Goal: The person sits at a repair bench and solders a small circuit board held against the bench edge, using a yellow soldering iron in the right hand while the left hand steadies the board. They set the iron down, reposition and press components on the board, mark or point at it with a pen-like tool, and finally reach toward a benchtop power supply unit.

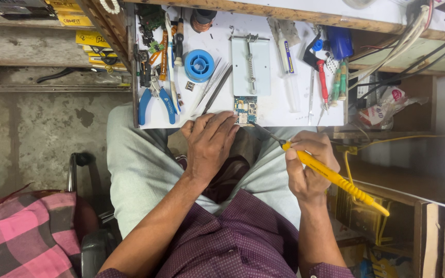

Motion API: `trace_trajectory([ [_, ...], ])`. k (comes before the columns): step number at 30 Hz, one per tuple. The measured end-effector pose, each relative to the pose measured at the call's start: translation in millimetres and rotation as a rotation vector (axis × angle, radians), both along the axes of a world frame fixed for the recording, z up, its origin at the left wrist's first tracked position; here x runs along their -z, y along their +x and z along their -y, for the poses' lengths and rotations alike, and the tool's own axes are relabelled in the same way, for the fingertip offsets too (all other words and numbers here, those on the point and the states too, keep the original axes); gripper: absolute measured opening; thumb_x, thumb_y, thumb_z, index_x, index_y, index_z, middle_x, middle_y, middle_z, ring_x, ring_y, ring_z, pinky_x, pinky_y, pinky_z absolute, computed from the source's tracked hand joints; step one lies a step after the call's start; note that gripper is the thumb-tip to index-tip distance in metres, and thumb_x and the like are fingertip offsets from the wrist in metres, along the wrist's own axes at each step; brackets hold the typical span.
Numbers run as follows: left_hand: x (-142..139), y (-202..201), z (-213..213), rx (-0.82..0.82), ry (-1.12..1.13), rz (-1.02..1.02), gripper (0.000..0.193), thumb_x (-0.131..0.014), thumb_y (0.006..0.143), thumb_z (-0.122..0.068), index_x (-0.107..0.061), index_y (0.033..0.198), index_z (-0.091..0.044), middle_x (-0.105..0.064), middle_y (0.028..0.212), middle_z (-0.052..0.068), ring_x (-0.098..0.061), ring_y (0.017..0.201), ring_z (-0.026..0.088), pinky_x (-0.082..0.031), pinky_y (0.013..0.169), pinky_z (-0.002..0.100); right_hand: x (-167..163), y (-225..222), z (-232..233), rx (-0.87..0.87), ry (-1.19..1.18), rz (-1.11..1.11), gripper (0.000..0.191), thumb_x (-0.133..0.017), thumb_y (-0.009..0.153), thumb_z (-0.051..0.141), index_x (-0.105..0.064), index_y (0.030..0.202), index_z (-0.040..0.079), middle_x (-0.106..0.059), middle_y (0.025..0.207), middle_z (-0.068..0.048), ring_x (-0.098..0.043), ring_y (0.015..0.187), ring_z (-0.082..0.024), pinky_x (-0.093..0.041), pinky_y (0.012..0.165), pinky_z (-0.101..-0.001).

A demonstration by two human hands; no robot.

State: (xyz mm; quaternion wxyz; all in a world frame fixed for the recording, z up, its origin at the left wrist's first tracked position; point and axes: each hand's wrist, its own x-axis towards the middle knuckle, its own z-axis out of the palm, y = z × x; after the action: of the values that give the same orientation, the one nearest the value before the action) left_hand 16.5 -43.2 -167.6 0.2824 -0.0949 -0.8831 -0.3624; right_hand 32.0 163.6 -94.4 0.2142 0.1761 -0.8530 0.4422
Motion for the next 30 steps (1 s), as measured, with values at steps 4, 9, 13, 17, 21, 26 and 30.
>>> trace_trajectory([
  [4, 0.6, -0.8, 0.5, 0.002, -0.002, 0.001, 0.027, -0.083, 0.092, -0.018, -0.076, 0.116, -0.010, -0.072, 0.123, -0.005, -0.061, 0.109, 0.015, -0.032, 0.096, 0.035, -0.1, -0.7, 1.0, 0.004, 0.015, -0.009, 0.019, -0.069, 0.104, 0.017, -0.059, 0.107, 0.001, -0.067, 0.104, -0.013, -0.065, 0.082, -0.016, -0.053, 0.072, -0.0253],
  [9, 0.4, -1.3, 2.2, 0.002, -0.006, 0.005, 0.026, -0.083, 0.092, -0.017, -0.076, 0.116, -0.010, -0.072, 0.122, -0.005, -0.061, 0.109, 0.015, -0.032, 0.096, 0.035, 0.7, -1.6, 3.2, -0.005, -0.013, 0.001, 0.018, -0.069, 0.104, 0.016, -0.059, 0.107, 0.001, -0.067, 0.104, -0.013, -0.064, 0.081, -0.015, -0.052, 0.071, -0.0252],
  [13, 0.5, -1.7, 2.9, 0.000, -0.005, 0.005, 0.026, -0.083, 0.092, -0.017, -0.076, 0.116, -0.010, -0.072, 0.123, -0.005, -0.061, 0.109, 0.015, -0.032, 0.096, 0.034, 1.0, -1.5, 4.1, -0.015, -0.023, 0.002, 0.018, -0.069, 0.104, 0.016, -0.059, 0.108, 0.001, -0.066, 0.105, -0.013, -0.064, 0.082, -0.015, -0.053, 0.071, -0.0251],
  [17, 0.5, -2.7, 3.2, 0.000, -0.006, 0.003, 0.026, -0.083, 0.092, -0.017, -0.076, 0.115, -0.010, -0.072, 0.123, -0.005, -0.061, 0.109, 0.015, -0.033, 0.096, 0.034, 1.6, -2.7, 4.7, -0.004, -0.007, -0.007, 0.018, -0.069, 0.103, 0.016, -0.059, 0.107, 0.001, -0.067, 0.104, -0.013, -0.064, 0.082, -0.015, -0.052, 0.070, -0.0247],
  [21, -0.2, -2.9, 3.7, -0.005, -0.011, 0.003, 0.026, -0.083, 0.091, -0.017, -0.076, 0.116, -0.010, -0.072, 0.122, -0.005, -0.061, 0.109, 0.015, -0.033, 0.095, 0.035, 1.2, -2.9, 5.2, 0.014, 0.004, 0.000, 0.018, -0.069, 0.101, 0.017, -0.060, 0.106, 0.001, -0.067, 0.102, -0.012, -0.063, 0.081, -0.015, -0.051, 0.067, -0.0237],
  [26, -0.6, -2.7, 5.9, -0.001, -0.001, 0.007, 0.027, -0.083, 0.091, -0.017, -0.076, 0.116, -0.009, -0.072, 0.123, -0.005, -0.061, 0.109, 0.015, -0.033, 0.095, 0.034, 1.1, -2.0, 8.0, 0.003, 0.016, -0.018, 0.018, -0.069, 0.104, 0.016, -0.059, 0.108, 0.002, -0.067, 0.104, -0.013, -0.065, 0.081, -0.015, -0.052, 0.071, -0.0251],
  [30, 0.2, -2.4, 6.7, -0.007, -0.012, 0.002, 0.027, -0.084, 0.091, -0.017, -0.076, 0.116, -0.009, -0.072, 0.122, -0.005, -0.060, 0.109, 0.015, -0.032, 0.095, 0.035, 1.3, -1.9, 9.6, 0.005, -0.011, -0.001, 0.018, -0.069, 0.103, 0.016, -0.059, 0.107, 0.002, -0.067, 0.103, -0.013, -0.064, 0.083, -0.016, -0.052, 0.069, -0.0246],
])
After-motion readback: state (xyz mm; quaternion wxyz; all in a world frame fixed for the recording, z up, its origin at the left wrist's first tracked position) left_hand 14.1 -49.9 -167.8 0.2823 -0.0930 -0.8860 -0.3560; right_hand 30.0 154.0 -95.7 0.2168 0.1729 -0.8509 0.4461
